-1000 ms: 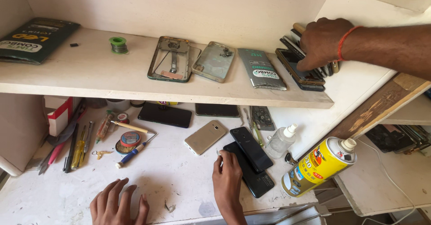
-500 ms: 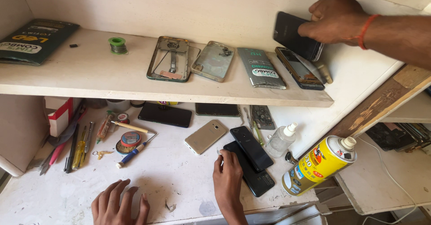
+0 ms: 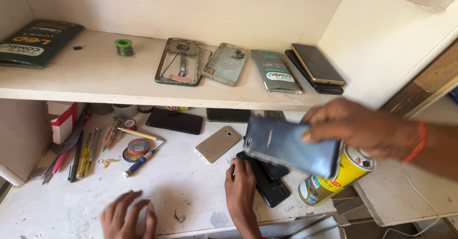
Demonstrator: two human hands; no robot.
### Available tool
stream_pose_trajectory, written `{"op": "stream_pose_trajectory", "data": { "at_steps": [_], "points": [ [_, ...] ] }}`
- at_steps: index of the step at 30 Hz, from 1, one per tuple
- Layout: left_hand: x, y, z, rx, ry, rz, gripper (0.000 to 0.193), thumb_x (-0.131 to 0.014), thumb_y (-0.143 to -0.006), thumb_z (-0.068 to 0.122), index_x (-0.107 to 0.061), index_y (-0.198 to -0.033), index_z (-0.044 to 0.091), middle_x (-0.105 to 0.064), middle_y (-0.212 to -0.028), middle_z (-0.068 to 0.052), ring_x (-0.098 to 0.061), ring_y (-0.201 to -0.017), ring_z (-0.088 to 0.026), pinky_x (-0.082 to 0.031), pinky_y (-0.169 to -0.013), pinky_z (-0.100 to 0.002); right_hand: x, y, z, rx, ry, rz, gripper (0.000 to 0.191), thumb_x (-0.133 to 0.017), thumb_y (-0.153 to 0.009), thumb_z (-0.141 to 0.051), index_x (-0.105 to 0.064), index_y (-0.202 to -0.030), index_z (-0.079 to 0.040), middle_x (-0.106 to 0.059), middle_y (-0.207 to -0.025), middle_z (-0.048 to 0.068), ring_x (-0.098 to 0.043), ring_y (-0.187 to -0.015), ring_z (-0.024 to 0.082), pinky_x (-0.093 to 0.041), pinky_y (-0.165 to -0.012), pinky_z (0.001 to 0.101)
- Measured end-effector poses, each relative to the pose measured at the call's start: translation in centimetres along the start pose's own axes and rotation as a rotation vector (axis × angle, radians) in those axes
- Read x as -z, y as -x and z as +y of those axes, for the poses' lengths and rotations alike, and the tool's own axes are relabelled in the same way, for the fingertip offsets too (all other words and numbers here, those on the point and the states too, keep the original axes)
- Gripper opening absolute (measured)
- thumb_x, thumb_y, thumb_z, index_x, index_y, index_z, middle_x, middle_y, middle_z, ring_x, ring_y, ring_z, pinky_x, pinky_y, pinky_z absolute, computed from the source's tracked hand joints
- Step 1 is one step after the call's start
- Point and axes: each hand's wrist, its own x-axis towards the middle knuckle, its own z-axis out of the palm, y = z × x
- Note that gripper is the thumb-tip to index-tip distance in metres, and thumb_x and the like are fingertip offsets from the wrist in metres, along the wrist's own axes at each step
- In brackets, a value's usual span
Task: The person picks a smartphone from a shelf, opens its back cover, and pries out the battery and internal components using a pry tool and tweezers. They work on the disassembled phone at a cluttered repair bench, lifting the motherboard and handling small internal parts.
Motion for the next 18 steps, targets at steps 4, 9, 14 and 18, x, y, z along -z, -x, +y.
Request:
{"op": "stream_pose_trajectory", "data": {
  "at_steps": [4, 9, 14, 18],
  "points": [
    [-0.1, -0.4, 7.1, -0.037, 0.45, -0.059, 0.039, -0.081, -0.064, 0.02, -0.078, -0.103, 0.013, -0.065, -0.122, -0.011, -0.061, -0.12, -0.029, -0.049, -0.105, -0.045, 6.5, -3.4, -9.2, 0.017, -0.076, -0.008, 0.011, -0.07, -0.084, -0.001, -0.067, -0.092, 0.006, -0.067, -0.084, 0.016, -0.067, -0.065, 0.023, -0.053, -0.057, 0.0368],
    [1.9, -8.5, 16.8, -0.353, 0.419, -0.404, 0.108, -0.091, -0.062, 0.022, -0.033, -0.151, 0.007, -0.029, -0.158, -0.029, -0.033, -0.141, -0.05, -0.033, -0.11, -0.06, 21.8, -13.5, -8.6, -0.609, -0.337, -0.91, 0.025, -0.077, -0.081, -0.014, -0.076, -0.09, 0.01, -0.073, -0.082, 0.014, -0.068, -0.068, 0.015, -0.055, -0.065, 0.0313],
    [3.3, -16.5, 21.7, -0.721, 0.321, -0.477, 0.112, -0.094, -0.055, 0.021, -0.036, -0.15, 0.008, -0.041, -0.146, -0.026, -0.043, -0.133, -0.046, -0.042, -0.104, -0.055, 21.0, -13.9, -1.5, -0.614, -0.387, -0.932, 0.028, -0.079, -0.081, -0.018, -0.077, -0.082, 0.01, -0.073, -0.075, 0.009, -0.063, -0.067, 0.011, -0.049, -0.064, 0.0287],
    [4.0, -17.6, 21.4, -0.736, 0.32, -0.593, 0.096, -0.093, -0.056, 0.02, -0.046, -0.139, 0.008, -0.055, -0.123, -0.016, -0.053, -0.121, -0.038, -0.049, -0.101, -0.048, 20.4, -13.3, -3.4, -0.681, -0.399, -0.959, 0.027, -0.078, -0.08, -0.02, -0.076, -0.08, 0.006, -0.072, -0.07, 0.007, -0.063, -0.062, 0.014, -0.05, -0.058, 0.0295]
  ]
}}
